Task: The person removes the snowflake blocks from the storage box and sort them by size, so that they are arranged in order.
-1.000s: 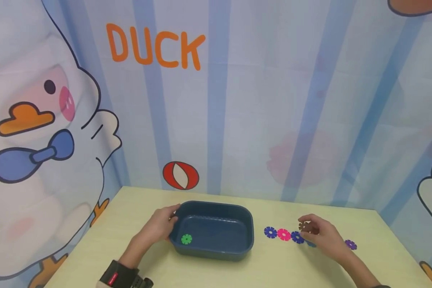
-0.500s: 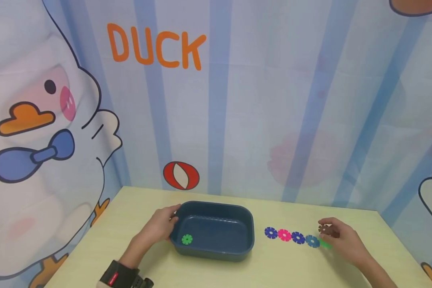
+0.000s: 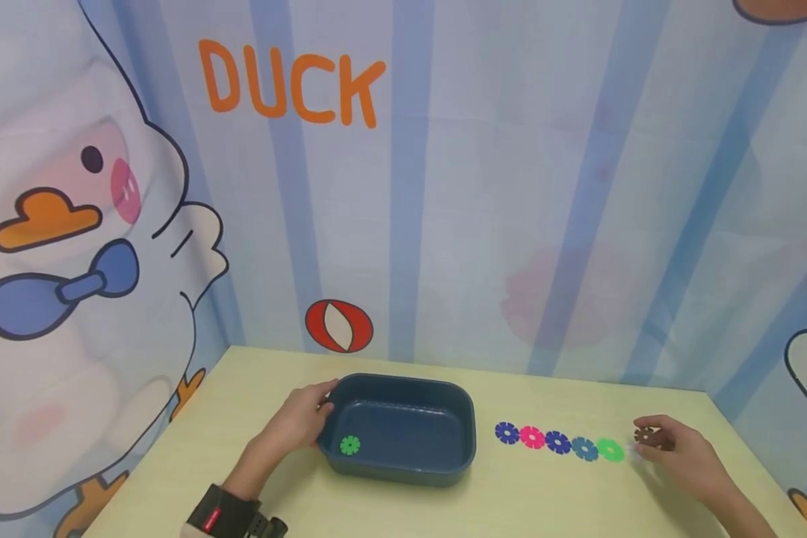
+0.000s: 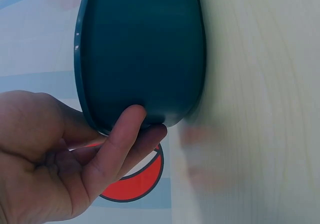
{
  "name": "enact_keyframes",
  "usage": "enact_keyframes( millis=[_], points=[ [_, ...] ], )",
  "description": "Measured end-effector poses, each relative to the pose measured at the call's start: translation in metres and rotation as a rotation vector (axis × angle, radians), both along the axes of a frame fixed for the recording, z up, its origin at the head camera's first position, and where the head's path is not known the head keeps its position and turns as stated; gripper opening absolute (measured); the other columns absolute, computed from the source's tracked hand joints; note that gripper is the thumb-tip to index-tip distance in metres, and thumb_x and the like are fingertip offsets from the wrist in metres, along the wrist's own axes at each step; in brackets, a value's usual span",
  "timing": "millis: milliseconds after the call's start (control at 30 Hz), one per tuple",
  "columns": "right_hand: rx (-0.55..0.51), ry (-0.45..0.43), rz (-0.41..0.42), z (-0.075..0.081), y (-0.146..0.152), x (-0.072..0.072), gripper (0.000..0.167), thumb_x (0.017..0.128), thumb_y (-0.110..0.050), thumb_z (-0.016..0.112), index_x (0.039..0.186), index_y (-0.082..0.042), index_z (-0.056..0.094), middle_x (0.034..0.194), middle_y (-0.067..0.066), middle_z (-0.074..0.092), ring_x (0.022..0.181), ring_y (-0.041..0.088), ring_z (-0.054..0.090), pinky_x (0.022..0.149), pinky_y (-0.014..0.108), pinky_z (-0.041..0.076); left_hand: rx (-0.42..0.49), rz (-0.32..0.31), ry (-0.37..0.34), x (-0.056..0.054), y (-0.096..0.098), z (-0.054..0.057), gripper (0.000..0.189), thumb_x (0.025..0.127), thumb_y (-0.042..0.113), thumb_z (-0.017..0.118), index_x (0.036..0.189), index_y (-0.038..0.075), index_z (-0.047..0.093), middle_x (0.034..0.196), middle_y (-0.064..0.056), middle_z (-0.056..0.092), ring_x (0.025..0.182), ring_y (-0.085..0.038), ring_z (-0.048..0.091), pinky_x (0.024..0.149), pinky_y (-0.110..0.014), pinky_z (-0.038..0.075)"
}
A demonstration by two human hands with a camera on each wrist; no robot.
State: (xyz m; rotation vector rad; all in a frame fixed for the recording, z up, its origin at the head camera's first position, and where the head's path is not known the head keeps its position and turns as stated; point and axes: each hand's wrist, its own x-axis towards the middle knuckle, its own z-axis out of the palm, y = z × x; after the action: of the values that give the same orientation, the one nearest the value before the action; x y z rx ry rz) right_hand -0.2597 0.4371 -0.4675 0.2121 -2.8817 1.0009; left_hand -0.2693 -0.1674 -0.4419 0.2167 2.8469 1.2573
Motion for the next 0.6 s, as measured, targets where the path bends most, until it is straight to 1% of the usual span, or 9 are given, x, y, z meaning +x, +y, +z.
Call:
enact_keyframes(
  millis=[200,300,367,433,533,600],
  points=[
    [0.081,-0.093,-0.053,-0.001,0.022,-0.006,0.05,0.103,-0.018,0.071,0.135,0.016,0.055,0.114,0.025,0.074,0.08,-0.005,0.064,0.066,0.027,0.057,-0.003,0.008,-0.012,0.0,-0.001,0.0,0.051,0.107,-0.001,0.054,0.157,-0.003,0.045,0.15,-0.031,0.056,0.054,-0.017,0.069,0.048,-0.029,0.057],
    [0.106,-0.127,-0.067,-0.004,0.033,-0.006,0.05,0.102,-0.018,0.07,0.134,0.018,0.055,0.115,0.029,0.073,0.081,0.0,0.066,0.067,0.027,0.058,-0.008,0.011,-0.008,0.0,0.0,0.0,0.05,0.107,-0.001,0.054,0.157,-0.003,0.046,0.15,-0.031,0.056,0.055,-0.018,0.07,0.049,-0.029,0.057],
    [0.109,-0.14,-0.078,-0.006,0.038,-0.005,0.05,0.101,-0.016,0.072,0.133,0.019,0.055,0.115,0.031,0.072,0.085,0.007,0.069,0.067,0.028,0.06,-0.012,0.01,-0.004,0.0,0.0,-0.001,0.05,0.107,-0.001,0.055,0.156,-0.004,0.046,0.15,-0.031,0.055,0.056,-0.018,0.07,0.049,-0.029,0.057],
    [0.107,-0.149,-0.086,-0.007,0.042,-0.004,0.05,0.099,-0.013,0.072,0.132,0.02,0.054,0.116,0.034,0.071,0.089,0.019,0.072,0.068,0.03,0.061,-0.013,0.007,-0.002,0.0,0.001,-0.001,0.05,0.107,-0.001,0.055,0.156,-0.004,0.047,0.151,-0.031,0.055,0.056,-0.018,0.071,0.049,-0.029,0.057],
    [0.098,-0.164,-0.089,-0.009,0.046,-0.003,0.051,0.097,-0.01,0.073,0.132,0.021,0.053,0.119,0.039,0.067,0.099,0.04,0.072,0.072,0.037,0.064,-0.011,0.007,-0.001,0.0,0.001,0.0,0.05,0.107,-0.001,0.055,0.156,-0.004,0.046,0.151,-0.031,0.055,0.057,-0.017,0.071,0.048,-0.029,0.057],
    [0.104,-0.17,-0.091,-0.01,0.047,-0.003,0.051,0.097,-0.009,0.073,0.132,0.022,0.053,0.121,0.041,0.064,0.103,0.049,0.069,0.076,0.043,0.065,-0.01,0.009,-0.003,0.001,0.001,0.0,0.05,0.107,-0.001,0.054,0.157,-0.003,0.046,0.151,-0.031,0.055,0.057,-0.017,0.071,0.048,-0.029,0.057]
  ],
)
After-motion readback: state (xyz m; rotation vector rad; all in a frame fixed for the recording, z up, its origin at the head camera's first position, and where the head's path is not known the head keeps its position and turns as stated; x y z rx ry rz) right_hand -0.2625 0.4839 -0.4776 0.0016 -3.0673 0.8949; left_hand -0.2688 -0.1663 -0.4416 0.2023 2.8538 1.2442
